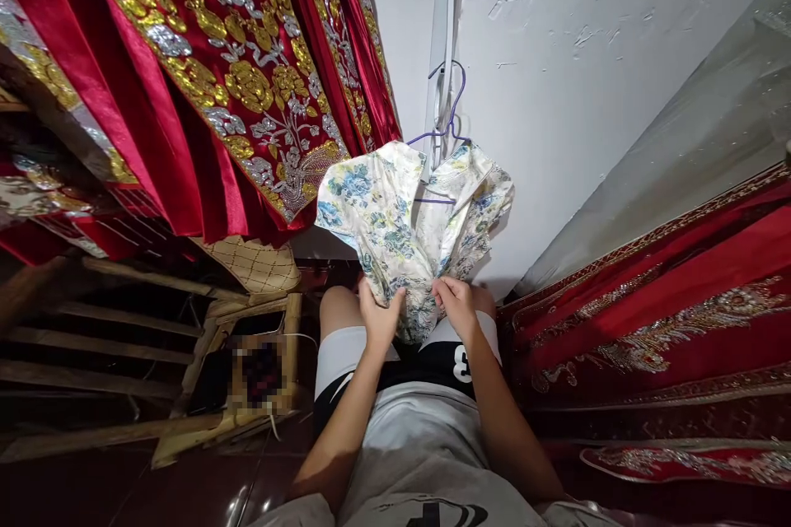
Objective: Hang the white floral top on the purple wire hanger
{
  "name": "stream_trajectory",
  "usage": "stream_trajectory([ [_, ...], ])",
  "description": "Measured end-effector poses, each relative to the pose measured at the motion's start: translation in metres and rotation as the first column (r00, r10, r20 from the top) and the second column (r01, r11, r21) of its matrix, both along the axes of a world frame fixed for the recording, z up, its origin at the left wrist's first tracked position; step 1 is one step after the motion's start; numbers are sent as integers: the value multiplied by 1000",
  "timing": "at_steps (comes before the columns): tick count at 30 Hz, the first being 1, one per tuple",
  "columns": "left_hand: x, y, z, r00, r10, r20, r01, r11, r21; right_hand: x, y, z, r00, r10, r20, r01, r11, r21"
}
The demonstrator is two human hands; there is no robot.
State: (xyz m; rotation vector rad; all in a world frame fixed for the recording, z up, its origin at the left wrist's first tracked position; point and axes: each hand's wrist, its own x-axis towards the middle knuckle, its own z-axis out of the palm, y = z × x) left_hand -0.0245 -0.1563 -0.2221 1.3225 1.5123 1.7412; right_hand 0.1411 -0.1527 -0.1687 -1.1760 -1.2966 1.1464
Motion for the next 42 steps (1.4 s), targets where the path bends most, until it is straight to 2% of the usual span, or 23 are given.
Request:
stream_trajectory([
  [1,3,-1,-2,987,143,-68,-133,982,131,-2,-3,1,999,0,-32,-1,1000,-30],
  [2,7,-2,-3,966,220,-137,-180,950,256,-4,-5,1,998,13,-56,-16,999,-52],
  [3,11,-2,-3,952,219,-213,-138,930,341,-7,-8,1,997,37,-73,-42,997,-66],
  [4,16,-1,-2,945,148,-290,-33,930,367,-10,-11,2,995,66,-80,-72,995,-74],
  [6,25,1,2,915,-73,-396,203,933,297,-14,-13,6,991,116,-73,-122,989,-79],
  [7,29,2,3,898,-161,-409,279,928,247,-15,-12,10,990,127,-67,-133,988,-80],
  [9,35,5,6,882,-251,-400,344,921,181,-10,-4,23,992,99,-82,-105,992,-74],
  [11,37,7,6,856,-303,-419,392,908,144,0,13,46,989,5,-147,-15,998,-67],
  [13,37,8,6,800,-373,-470,462,883,86,13,38,78,967,-89,-240,71,994,-83],
  [16,32,12,10,685,-436,-583,512,858,-40,24,76,132,927,-16,-375,24,1000,16],
  [18,27,16,15,577,-463,-673,510,848,-146,24,92,161,928,-27,-372,48,998,46],
  [20,21,21,26,459,-495,-737,504,829,-243,20,97,179,945,-47,-324,74,995,72],
  [21,18,23,34,425,-504,-752,507,821,-263,18,96,183,955,-48,-294,76,993,85],
  [22,16,27,44,425,-499,-755,519,818,-248,16,93,185,962,-45,-268,73,993,97],
  [23,15,30,57,460,-481,-746,538,820,-197,14,89,184,968,-36,-247,65,992,109],
  [26,15,47,110,676,-368,-639,558,821,117,13,77,175,973,-16,-231,54,986,159],
  [28,19,63,150,771,-266,-579,510,803,310,13,73,169,971,8,-241,41,980,196],
  [30,25,80,183,785,-197,-588,487,782,388,13,73,163,968,35,-247,17,978,208],
  [32,31,94,204,751,-155,-642,495,775,393,13,75,158,964,50,-260,3,980,199],
  [35,38,104,213,716,-114,-689,492,782,382,12,80,153,951,62,-302,-10,985,172],
  [42,37,106,212,746,-59,-663,453,775,440,10,82,150,926,118,-359,-52,981,189],
])
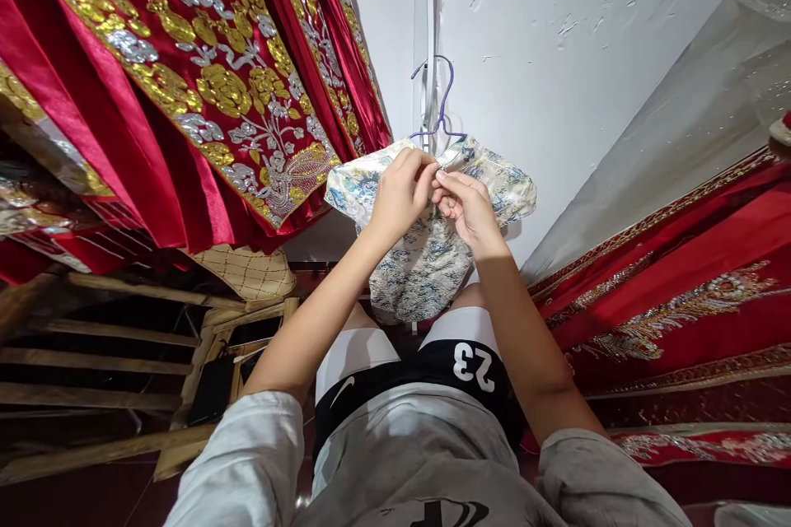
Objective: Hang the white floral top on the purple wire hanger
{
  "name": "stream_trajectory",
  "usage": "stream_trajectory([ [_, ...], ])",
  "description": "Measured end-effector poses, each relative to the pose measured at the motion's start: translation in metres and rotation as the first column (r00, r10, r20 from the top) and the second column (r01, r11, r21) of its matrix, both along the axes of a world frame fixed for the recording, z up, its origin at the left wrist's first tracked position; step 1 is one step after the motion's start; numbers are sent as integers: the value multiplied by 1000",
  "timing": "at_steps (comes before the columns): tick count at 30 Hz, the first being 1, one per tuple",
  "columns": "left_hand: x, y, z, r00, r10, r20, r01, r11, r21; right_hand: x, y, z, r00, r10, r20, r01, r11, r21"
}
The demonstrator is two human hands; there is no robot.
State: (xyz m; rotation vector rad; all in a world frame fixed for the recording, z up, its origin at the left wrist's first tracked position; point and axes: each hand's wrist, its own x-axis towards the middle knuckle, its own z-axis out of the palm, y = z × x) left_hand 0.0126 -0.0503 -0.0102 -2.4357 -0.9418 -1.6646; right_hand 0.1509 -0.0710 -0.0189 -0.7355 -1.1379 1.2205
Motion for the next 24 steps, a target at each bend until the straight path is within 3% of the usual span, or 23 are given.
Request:
stream_trajectory([
  [7,-4,1,0,1000,-9,-18,9,1000,-2,-5,5,-1,998,7,-60,-10,999,-48],
  [10,-7,3,0,1000,-9,-24,9,1000,3,-7,4,-3,999,-19,-37,19,1000,4],
  [16,-12,9,0,994,105,-18,-103,992,69,-8,3,-14,950,-254,181,224,959,172],
  [21,-38,37,-6,948,179,261,-183,983,-12,-8,9,-36,884,-307,351,267,950,160],
  [24,-73,69,-7,805,206,557,-117,975,-190,-4,3,-54,916,-227,331,230,973,33],
])
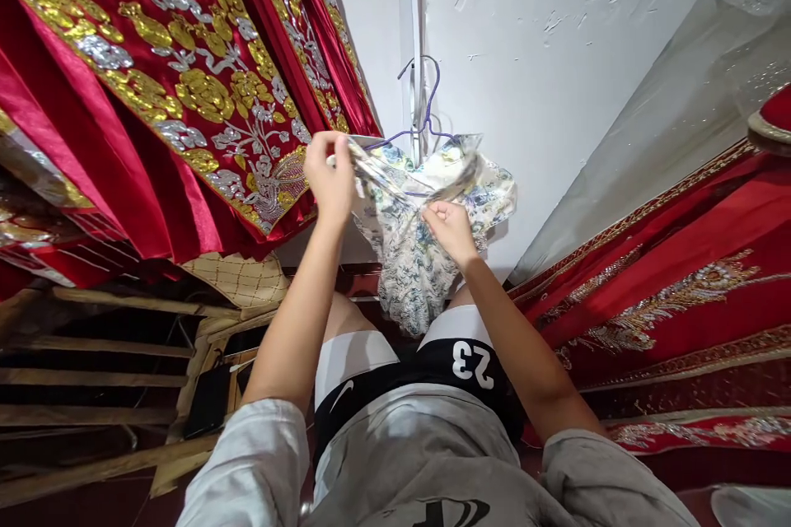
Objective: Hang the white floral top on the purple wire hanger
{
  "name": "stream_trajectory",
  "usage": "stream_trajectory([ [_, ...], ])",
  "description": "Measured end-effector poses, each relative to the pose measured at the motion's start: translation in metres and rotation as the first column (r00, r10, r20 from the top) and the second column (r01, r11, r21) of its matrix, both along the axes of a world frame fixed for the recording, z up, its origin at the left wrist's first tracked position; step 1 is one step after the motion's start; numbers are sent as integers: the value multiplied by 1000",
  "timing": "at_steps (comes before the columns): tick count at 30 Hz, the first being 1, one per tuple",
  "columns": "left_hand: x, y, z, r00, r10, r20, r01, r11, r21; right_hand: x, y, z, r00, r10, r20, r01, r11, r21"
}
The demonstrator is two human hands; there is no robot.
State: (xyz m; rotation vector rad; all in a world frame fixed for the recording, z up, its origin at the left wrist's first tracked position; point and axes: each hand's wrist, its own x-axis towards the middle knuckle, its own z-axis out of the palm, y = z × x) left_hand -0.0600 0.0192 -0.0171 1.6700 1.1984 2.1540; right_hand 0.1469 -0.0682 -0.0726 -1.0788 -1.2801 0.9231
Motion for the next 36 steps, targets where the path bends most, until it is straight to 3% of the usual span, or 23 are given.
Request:
stream_trajectory([
  [4,-41,34,-14,955,24,297,29,985,-172,6,-24,-20,984,34,-176,-56,991,-125],
  [7,-47,33,-48,876,-8,482,180,933,-311,4,-44,-34,964,29,-264,-68,988,-140],
  [10,-32,7,-97,720,-33,694,404,832,-379,-2,-58,-49,942,-9,-336,-50,985,-165],
  [13,-10,-31,-141,601,-24,799,519,773,-366,3,-68,-64,932,-32,-361,-45,978,-204],
  [16,7,-66,-163,495,-85,865,608,744,-276,20,-75,-73,974,85,-212,-144,949,-281],
  [19,20,-93,-155,408,-195,892,692,703,-163,32,-82,-70,955,287,67,-243,895,-375],
  [21,30,-109,-137,395,-308,865,751,651,-111,30,-83,-64,946,271,177,-207,927,-314],
  [23,40,-126,-114,478,-511,715,811,570,-135,21,-82,-56,969,202,140,-173,965,-199],
  [25,51,-143,-92,592,-707,387,806,529,-265,11,-79,-49,964,265,-18,-264,948,-177],
  [28,58,-157,-70,665,-744,-62,675,635,-374,4,-72,-37,852,449,-268,-509,831,-225],
  [30,56,-154,-66,690,-705,-165,622,694,-363,6,-66,-26,802,498,-330,-579,783,-227],
  [31,52,-149,-69,692,-700,-176,612,698,-372,9,-63,-19,791,522,-318,-598,768,-227],
  [32,47,-143,-74,677,-716,-170,614,677,-405,13,-60,-11,784,557,-276,-617,750,-237],
  [34,33,-131,-89,569,-811,-135,634,537,-557,21,-50,5,769,629,-109,-630,721,-288],
  [35,25,-125,-97,495,-862,-110,621,439,-650,26,-44,13,775,632,6,-601,739,-304],
  [36,15,-121,-106,437,-894,-98,575,361,-734,30,-36,19,797,590,131,-538,791,-291],
])
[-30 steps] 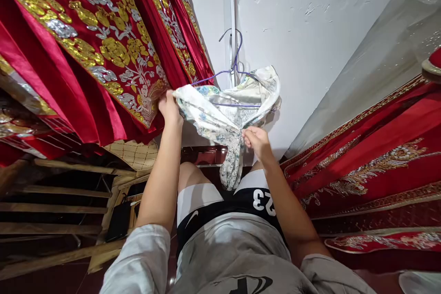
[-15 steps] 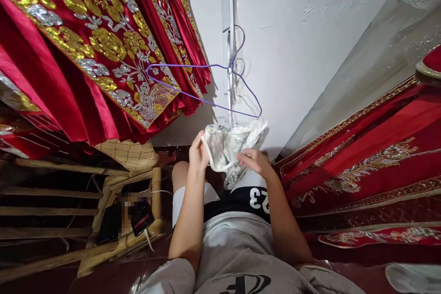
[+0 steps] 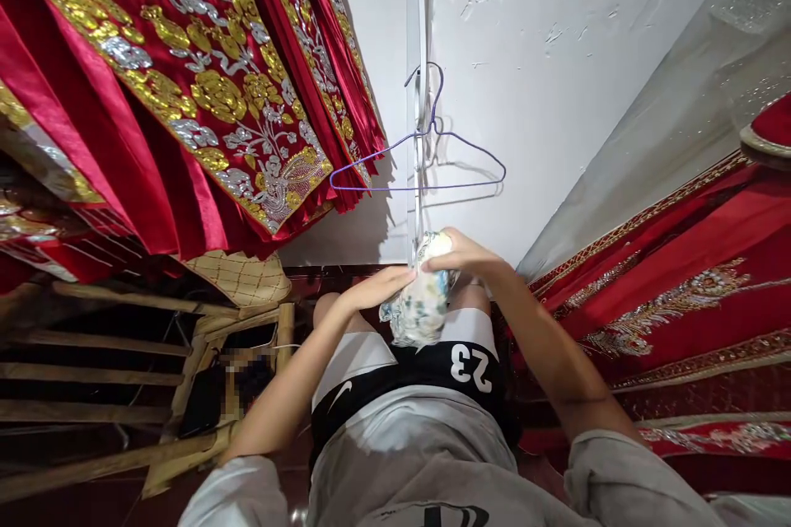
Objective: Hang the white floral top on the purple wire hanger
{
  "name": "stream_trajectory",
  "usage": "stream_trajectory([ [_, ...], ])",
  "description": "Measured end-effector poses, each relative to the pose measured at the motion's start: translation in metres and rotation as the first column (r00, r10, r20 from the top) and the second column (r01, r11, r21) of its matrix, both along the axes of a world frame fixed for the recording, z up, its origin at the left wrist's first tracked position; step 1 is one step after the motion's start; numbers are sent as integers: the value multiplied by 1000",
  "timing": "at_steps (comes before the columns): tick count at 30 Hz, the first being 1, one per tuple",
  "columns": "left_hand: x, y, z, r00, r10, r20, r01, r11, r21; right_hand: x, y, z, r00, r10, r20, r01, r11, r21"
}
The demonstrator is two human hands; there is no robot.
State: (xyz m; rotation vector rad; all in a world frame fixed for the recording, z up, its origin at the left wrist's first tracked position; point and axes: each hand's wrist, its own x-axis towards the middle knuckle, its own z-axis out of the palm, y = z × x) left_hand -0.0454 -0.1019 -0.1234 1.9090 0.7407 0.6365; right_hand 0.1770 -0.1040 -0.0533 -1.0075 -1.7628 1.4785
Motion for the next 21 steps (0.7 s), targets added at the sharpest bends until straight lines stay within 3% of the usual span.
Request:
stream_trajectory([
  [1,-11,3,-8,994,-22,-107,19,999,-31,4,9,5,993,-99,64,92,989,116],
  [2,-23,5,-14,975,-6,-220,0,1000,-25,8,20,8,968,-240,74,215,944,250],
  [4,-49,8,-20,905,109,-411,-88,994,70,14,44,7,875,-481,-46,446,768,460],
  [5,-62,9,-19,868,165,-469,-123,985,119,16,57,4,837,-534,-114,512,694,506],
  [6,-73,10,-16,835,212,-508,-152,976,156,17,69,-1,821,-549,-155,540,660,523],
  [10,-100,16,19,719,311,-621,-190,948,255,19,97,-26,857,-514,-41,466,736,491],
  [12,-102,20,41,634,374,-678,-183,923,337,24,96,-34,826,-564,-22,499,712,494],
  [14,-100,26,64,621,466,-630,-188,869,458,35,89,-36,778,-626,-57,561,650,512],
  [18,-86,44,102,744,580,-332,-255,706,661,62,69,-24,715,-687,-129,615,530,584],
  [21,-69,60,125,755,639,-144,-348,577,739,70,59,-12,701,-701,-132,613,498,613],
])
